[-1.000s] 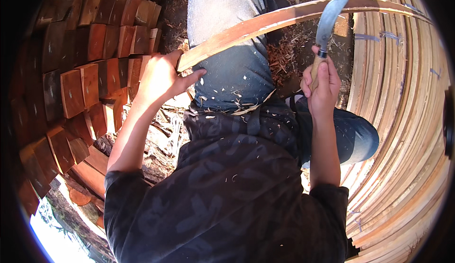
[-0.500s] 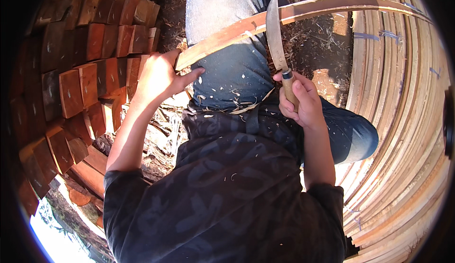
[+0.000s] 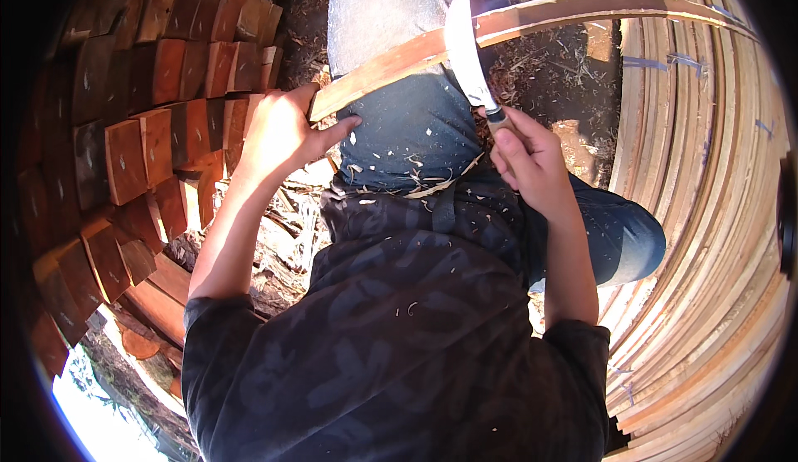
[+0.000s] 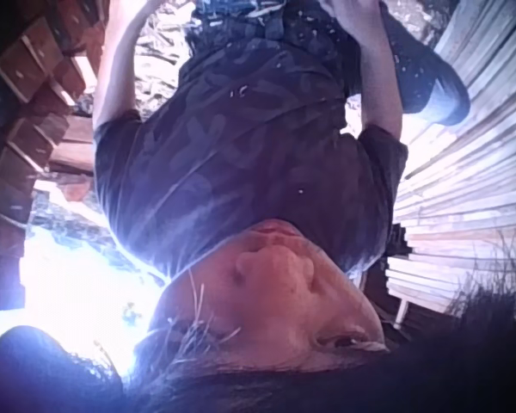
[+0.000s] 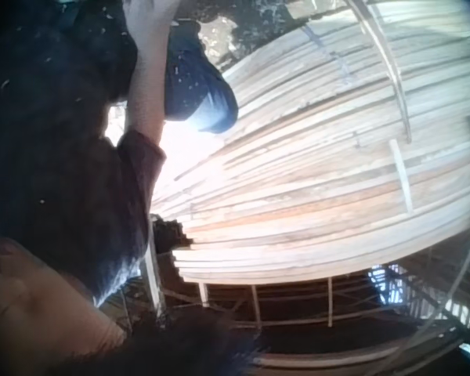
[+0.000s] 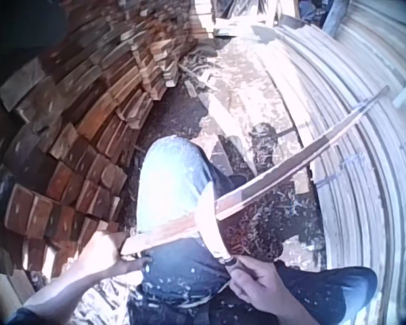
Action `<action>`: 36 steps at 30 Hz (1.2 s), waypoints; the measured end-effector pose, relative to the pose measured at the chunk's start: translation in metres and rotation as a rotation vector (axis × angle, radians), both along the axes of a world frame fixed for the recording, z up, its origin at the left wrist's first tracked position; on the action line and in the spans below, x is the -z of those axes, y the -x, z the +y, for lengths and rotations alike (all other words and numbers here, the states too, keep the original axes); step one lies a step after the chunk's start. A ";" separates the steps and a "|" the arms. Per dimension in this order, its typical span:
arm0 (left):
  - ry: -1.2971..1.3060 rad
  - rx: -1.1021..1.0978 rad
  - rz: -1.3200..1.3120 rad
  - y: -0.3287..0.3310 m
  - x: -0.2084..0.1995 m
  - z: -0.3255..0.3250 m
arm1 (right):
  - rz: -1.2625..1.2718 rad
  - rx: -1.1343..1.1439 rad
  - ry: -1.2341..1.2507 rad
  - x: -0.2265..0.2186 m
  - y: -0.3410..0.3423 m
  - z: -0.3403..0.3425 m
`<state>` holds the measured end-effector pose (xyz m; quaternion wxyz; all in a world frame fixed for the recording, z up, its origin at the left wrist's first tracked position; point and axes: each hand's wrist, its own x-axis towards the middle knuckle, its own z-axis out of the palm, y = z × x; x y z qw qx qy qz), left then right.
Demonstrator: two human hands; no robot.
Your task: The person sits on the ground and uses a knife to shave a long, thin piece of wood held between their legs. They repeatedly scrape the blade along the wood's surface to remove thin layers.
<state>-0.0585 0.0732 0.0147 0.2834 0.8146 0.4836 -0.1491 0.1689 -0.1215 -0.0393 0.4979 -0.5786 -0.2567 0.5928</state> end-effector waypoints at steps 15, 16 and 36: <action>0.063 -0.053 0.007 -0.003 -0.002 0.000 | -0.046 0.218 -0.009 -0.006 0.009 -0.004; 0.016 -0.014 -0.007 0.002 0.002 -0.002 | 0.070 0.151 0.040 -0.011 0.015 -0.004; -0.029 0.024 -0.070 0.007 0.007 0.000 | 0.215 0.260 -0.077 0.013 0.025 -0.010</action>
